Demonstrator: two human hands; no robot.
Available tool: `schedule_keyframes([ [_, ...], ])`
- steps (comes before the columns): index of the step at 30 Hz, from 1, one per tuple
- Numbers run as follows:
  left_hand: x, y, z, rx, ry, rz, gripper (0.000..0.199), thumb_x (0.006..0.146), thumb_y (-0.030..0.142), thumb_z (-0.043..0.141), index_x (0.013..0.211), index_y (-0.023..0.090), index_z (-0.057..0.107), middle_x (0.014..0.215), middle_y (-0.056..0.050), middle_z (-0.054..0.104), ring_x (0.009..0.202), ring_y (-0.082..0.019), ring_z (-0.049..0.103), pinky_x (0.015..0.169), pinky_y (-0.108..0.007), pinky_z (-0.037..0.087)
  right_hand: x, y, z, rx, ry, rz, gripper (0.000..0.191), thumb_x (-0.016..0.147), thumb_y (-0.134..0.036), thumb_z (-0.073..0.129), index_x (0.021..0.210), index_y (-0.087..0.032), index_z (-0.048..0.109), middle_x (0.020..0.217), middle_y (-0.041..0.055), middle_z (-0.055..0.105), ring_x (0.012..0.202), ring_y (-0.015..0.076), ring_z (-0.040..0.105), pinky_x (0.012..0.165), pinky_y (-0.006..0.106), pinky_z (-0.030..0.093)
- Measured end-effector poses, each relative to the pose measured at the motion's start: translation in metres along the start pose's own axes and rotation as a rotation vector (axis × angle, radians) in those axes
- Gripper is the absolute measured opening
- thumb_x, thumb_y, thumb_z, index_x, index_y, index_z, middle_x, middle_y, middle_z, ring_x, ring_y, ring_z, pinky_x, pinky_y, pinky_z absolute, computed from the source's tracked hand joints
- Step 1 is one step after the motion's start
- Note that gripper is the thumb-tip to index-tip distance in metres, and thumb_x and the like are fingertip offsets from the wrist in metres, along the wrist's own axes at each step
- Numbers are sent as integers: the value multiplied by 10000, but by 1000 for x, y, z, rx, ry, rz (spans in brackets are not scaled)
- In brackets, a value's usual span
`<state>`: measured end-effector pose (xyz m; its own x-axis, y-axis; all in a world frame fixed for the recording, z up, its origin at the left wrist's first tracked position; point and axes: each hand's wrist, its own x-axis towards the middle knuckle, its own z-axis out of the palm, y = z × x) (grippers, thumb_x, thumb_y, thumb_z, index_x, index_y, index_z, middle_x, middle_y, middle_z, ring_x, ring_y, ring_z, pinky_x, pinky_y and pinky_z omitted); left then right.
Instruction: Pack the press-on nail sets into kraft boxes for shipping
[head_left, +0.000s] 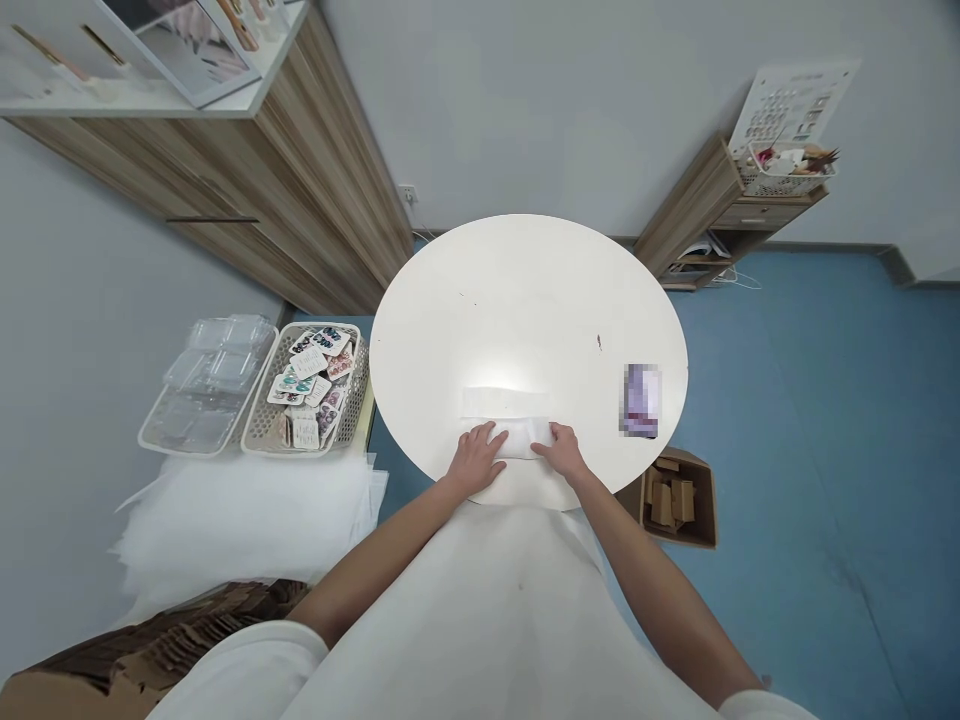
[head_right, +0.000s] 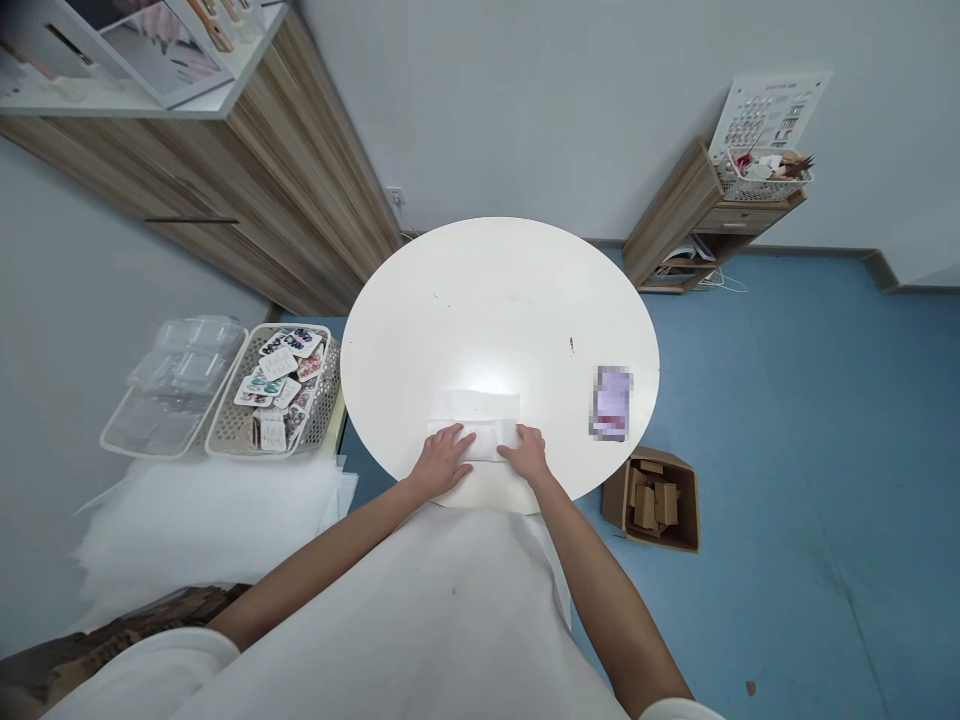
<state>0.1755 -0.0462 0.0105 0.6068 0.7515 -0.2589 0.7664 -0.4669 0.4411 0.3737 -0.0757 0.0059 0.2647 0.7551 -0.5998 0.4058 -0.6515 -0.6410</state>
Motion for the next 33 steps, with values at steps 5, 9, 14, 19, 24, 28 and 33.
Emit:
schedule_keyframes([
  [5,-2,0,-1,31,8,6,525,763,355,495,1262,285,346,1339,-93,310,1181,-289,311,936,-435,253,-16,4,7,86,83,-57,616,648,-367,563,1206,-229,339,1274,105,342,1074,212,465,817,310,435],
  [9,-5,1,0,66,36,18,549,758,357,503,1275,291,329,1364,-96,271,1203,-298,283,951,-449,224,-15,5,8,224,104,73,686,672,-410,546,1252,-210,240,1145,112,474,934,193,542,703,287,458],
  [14,-10,1,2,101,8,75,577,732,374,535,1268,312,330,1371,-90,263,1243,-295,225,966,-460,191,-5,6,10,176,86,50,319,669,-399,508,907,-186,503,806,36,565,691,154,535,575,256,421],
  [19,-9,10,4,94,-49,110,598,715,381,555,1266,314,333,1375,-93,261,1244,-303,223,964,-465,187,-10,13,9,178,151,56,230,662,-350,467,821,-187,494,763,25,545,651,143,506,551,250,407],
  [24,-5,25,11,59,-82,143,614,701,394,565,1265,318,334,1382,-90,248,1234,-311,238,966,-476,179,-24,12,6,228,161,10,262,671,-305,453,903,-189,490,832,29,566,658,129,534,577,245,440],
  [28,-7,29,13,57,-63,144,635,710,396,546,1286,285,303,1378,-105,253,1236,-311,235,965,-476,181,-28,3,9,235,-1,-91,317,693,-277,457,993,-182,493,824,23,587,634,121,564,612,250,468],
  [33,-14,30,9,66,-16,224,707,738,377,499,1346,238,167,1385,-111,250,1251,-279,228,985,-448,167,-25,-1,12,34,-54,-149,357,743,-201,368,1082,-166,471,854,37,606,722,126,598,685,256,478],
])
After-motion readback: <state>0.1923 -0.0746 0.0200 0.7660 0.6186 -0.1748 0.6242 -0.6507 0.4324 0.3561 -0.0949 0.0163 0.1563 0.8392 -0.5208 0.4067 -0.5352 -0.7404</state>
